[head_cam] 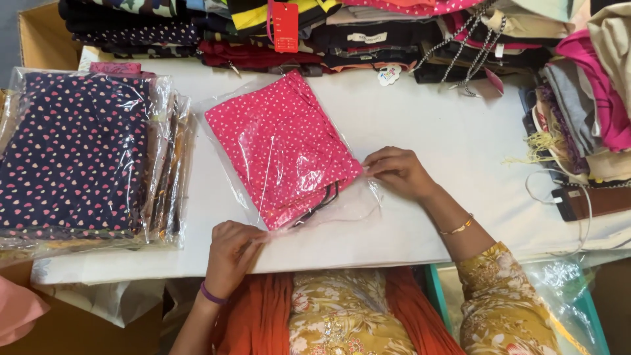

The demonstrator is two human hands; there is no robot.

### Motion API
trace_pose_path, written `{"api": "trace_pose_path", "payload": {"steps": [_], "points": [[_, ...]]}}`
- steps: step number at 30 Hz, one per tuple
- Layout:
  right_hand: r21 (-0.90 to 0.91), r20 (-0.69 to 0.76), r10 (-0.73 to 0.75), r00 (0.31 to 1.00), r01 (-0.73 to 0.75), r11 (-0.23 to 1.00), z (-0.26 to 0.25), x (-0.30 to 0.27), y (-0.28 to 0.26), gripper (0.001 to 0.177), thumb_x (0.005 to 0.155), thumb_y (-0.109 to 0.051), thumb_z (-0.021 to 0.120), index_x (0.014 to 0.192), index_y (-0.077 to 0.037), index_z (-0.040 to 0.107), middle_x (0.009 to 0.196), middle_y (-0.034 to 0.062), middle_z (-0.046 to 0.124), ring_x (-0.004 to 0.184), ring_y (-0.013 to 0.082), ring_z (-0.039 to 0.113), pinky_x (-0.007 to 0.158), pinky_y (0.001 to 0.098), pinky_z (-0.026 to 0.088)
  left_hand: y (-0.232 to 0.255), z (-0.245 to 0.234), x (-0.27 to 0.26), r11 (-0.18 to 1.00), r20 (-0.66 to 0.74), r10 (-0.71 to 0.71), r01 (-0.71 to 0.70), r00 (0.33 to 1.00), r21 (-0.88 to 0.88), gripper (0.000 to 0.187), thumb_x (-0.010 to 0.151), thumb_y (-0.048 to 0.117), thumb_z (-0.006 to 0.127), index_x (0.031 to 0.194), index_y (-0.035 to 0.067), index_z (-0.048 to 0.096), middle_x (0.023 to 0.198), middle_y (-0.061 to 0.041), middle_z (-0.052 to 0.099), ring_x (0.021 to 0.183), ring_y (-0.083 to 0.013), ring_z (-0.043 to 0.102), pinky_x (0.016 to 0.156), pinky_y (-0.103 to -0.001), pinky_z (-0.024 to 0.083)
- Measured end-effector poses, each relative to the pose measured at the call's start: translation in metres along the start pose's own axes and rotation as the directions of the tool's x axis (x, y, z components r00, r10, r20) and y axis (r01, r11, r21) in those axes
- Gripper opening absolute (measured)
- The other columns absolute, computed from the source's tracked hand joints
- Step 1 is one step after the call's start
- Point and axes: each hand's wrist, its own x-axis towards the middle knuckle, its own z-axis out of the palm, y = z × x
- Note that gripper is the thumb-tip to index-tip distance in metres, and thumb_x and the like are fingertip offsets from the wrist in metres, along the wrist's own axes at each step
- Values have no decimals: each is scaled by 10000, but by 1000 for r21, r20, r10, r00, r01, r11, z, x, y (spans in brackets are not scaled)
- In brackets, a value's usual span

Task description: The recorder is packing various folded clothes into clear plastic bags on a sorting table.

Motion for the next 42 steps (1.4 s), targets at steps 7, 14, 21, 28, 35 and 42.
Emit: {"api": "trace_pose_path", "payload": {"steps": [7,14,21,28,35,42], "points": [[367,158,247,956,-289,884,-1,-1,12,150,909,98,632,1006,4,697,1124,88,715,1034,143,681,910,291,554,2,0,1,987,-64,-112,104,992,-120,113,899,79,668,981,83,745,896,-58,725,860,-240,619,868,-364,431],[246,123,392,912,-411,878,12,-7,22,122,948,-12,732,1004,-31,626,880,41,675,831,92,618,772,265,519,14,10,11,974,-188,-221,206,957,-96,205,942,37,600,1147,48,608,687,-96,629,610,-260,592,750,-400,453],[179,94,254,963,-267,947,17,-3,5,315,871,-21,767,1104,-50,557,951,37,689,896,100,668,819,269,554,15,14,11,940,-258,-329,288,908,-184,347,957,25,579,1289,23,475,599,-101,530,506,-229,531,522,-362,398],[-14,77,-6,997,7,1000,12,11,-33,249,852,-39,731,1089,-53,655,1037,98,675,997,212,672,868,335,567,6,12,17,892,-289,-422,337,859,-301,255,966,32,567,1211,51,499,580,-61,498,491,-142,469,494,-324,355],[-457,157,-76,985,141,878,25,22,-62,369,731,-200,850,1059,-82,730,964,103,673,880,277,652,795,404,550,-16,4,22,864,-209,-443,352,872,-361,76,958,78,602,1026,82,635,591,7,558,520,-66,470,481,-284,354],[-615,200,-330,923,380,691,28,25,-68,240,793,-116,769,1021,-68,710,1029,89,672,960,276,635,914,445,486,38,-3,33,911,-521,41,182,853,370,357,912,110,642,1260,30,628,1141,-210,645,956,-314,620,793,-460,466]]}}
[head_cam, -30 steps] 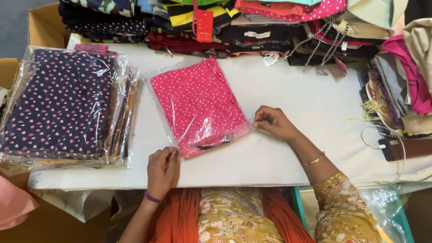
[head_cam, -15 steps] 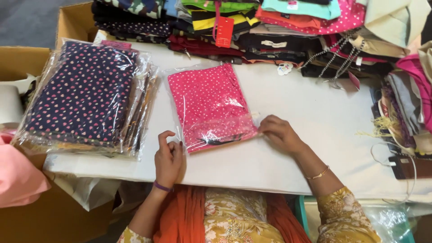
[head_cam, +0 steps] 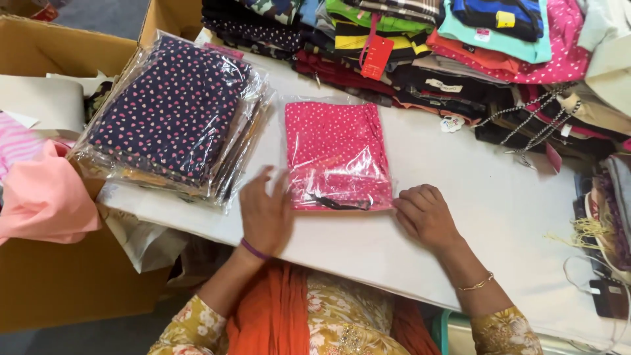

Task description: The recorder is packing various folded clothes into clear plastic bags on a sorting table.

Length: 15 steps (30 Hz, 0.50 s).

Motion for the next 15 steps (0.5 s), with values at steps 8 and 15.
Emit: {"api": "trace_pose_path", "payload": {"steps": [8,15], "points": [[78,-162,38,986,-26,997,9,-20,10,176,852,-126,761,1001,-73,684,1012,87,646,973,294,614,939,456,480,55,60,-8,856,323,480,-516,816,31,504,890,217,691,1351,31,611,1203,-175,680,1052,-311,674,889,-453,528],[207,-464,299,834,-227,952,-10,-43,44,457,1044,-447,607,1200,-18,635,1218,158,649,1158,314,615,1042,410,490,67,26,72,929,524,184,27,832,-369,279,940,256,685,1178,124,748,933,-126,763,825,-338,742,705,-439,571]]}}
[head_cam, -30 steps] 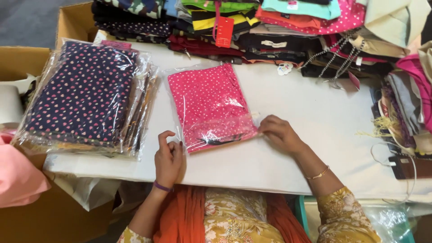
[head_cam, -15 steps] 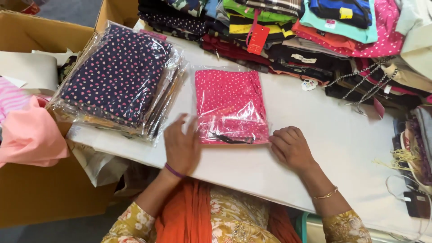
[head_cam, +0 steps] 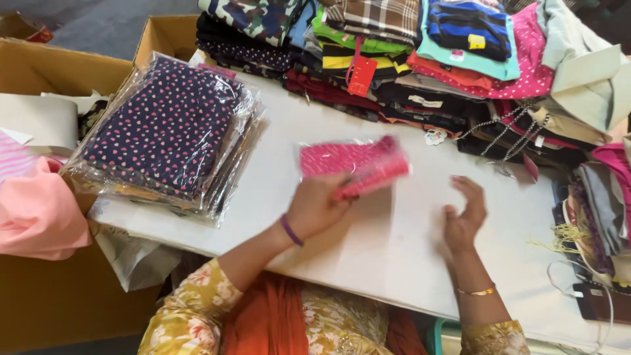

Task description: The recorder is packing various folded clothes into clear plastic bags on a sorting table.

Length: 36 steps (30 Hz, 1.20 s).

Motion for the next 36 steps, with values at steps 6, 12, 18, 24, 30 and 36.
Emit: {"api": "trace_pose_path", "payload": {"steps": [6,12,18,24,30,36], "points": [[251,-216,290,932,-234,939,-14,0,15,531,1096,-504,605,1290,-10,616,1289,110,607,1120,168,571,1031,338,484,-28,-48,20,665,-220,-67,-121,973,-737,351,940,127,752,1244,3,628,1104,-102,754,976,-163,735,875,-343,603],[239,51,537,842,-533,812,7,-3,13,433,1049,-411,619,1274,-43,654,1216,82,677,1070,171,596,952,332,496,-140,8,6,236,-81,-416,21,906,-971,440,921,36,720,1318,2,536,1130,-124,712,919,-174,724,811,-338,615],[-268,300,451,840,-380,886,36,-7,4,330,995,-314,671,1193,-58,734,1209,148,673,1069,304,589,969,451,435,-175,27,-16,98,59,-602,147,796,-984,310,934,20,667,1230,-25,586,1053,-140,729,849,-206,737,742,-359,627],[-211,417,603,680,-573,792,64,-13,-26,256,890,-240,714,1087,-77,711,1012,109,661,932,240,574,835,370,445,-131,6,-24,102,56,-561,136,826,-985,295,921,42,682,1208,-6,634,1054,-112,750,880,-193,732,771,-343,618],[347,491,573,657,-750,563,102,39,-49,128,1024,-166,642,1105,-76,598,966,10,579,868,80,517,773,247,453,-92,-69,-54,242,-193,-414,-97,889,-965,346,964,77,721,1287,7,617,1166,-78,723,1013,-154,682,905,-330,565],[636,269,321,908,-418,648,202,196,-83,340,1050,-197,719,1323,-79,554,1208,41,591,1112,116,584,925,290,503,-137,-135,-80,407,-535,-562,-352,631,-843,331,997,65,698,1306,-4,600,1219,-102,689,1029,-190,679,912,-360,573]]}}
